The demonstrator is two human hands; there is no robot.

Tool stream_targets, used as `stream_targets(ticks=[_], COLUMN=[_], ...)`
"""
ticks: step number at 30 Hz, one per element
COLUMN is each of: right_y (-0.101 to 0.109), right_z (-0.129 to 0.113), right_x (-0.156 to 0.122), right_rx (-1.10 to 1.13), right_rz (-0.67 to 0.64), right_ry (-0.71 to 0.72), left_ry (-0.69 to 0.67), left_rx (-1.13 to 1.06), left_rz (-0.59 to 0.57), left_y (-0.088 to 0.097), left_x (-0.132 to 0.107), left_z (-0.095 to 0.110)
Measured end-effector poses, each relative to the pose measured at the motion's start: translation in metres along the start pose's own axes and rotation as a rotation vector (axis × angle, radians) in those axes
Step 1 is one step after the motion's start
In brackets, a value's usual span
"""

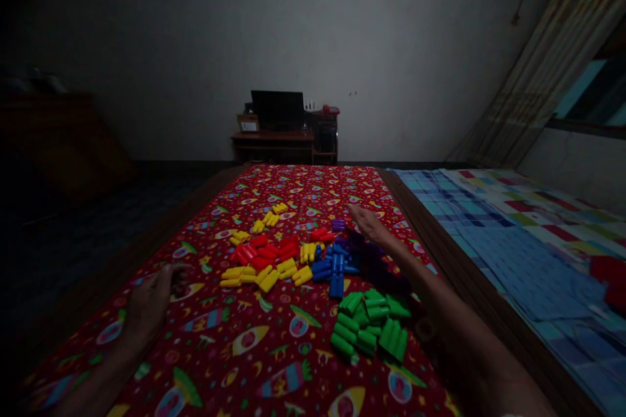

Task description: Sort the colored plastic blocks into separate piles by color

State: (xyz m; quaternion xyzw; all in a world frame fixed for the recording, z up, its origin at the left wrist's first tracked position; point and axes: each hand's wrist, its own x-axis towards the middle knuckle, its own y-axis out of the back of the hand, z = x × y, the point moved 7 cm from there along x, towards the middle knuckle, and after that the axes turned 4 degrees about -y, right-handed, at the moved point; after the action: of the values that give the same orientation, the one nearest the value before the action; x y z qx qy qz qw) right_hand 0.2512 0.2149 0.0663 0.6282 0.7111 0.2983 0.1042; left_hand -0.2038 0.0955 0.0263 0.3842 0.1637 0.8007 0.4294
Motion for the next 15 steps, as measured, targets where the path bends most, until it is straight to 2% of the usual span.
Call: stream_targets(ticks=[2,3,5,8,10,11,13,15], right_y=[0.056,0.075,0.091,0.081,0.065,0.055,0.039,0.024], right_z=[0.056,0.08,0.11,0.12,0.111,0.103,0.087,0.073], right_x=[-0.03,-0.048,-0.078,-0.099,-0.095,-0.088,-0.072,-0.056], right_rx=[-0.043,-0.046,-0.004,0.085,0.087,0.068,0.015,-0.007], right_rz=[0.175,0.232,0.25,0.273,0.273,0.261,0.242,0.223], right_ry=[-0.166,-0.243,-0.32,-0.373,-0.376,-0.359,-0.304,-0.246], left_ry=[-0.205,-0.349,-0.692,-1.178,-1.399,-1.465,-1.566,-1.53], left_rx=[0.009,0.0,-0.053,-0.142,-0.143,-0.133,-0.11,-0.052], left_rz=[0.003,0.014,-0.083,-0.363,-0.507,-0.55,-0.585,-0.576], left_y=[-0.002,-0.005,-0.021,-0.056,-0.084,-0.099,-0.129,-0.158], left_x=[-0.007,-0.016,-0.048,-0.126,-0.178,-0.198,-0.224,-0.227], left_z=[0.033,0.059,0.124,0.227,0.279,0.298,0.323,0.331])
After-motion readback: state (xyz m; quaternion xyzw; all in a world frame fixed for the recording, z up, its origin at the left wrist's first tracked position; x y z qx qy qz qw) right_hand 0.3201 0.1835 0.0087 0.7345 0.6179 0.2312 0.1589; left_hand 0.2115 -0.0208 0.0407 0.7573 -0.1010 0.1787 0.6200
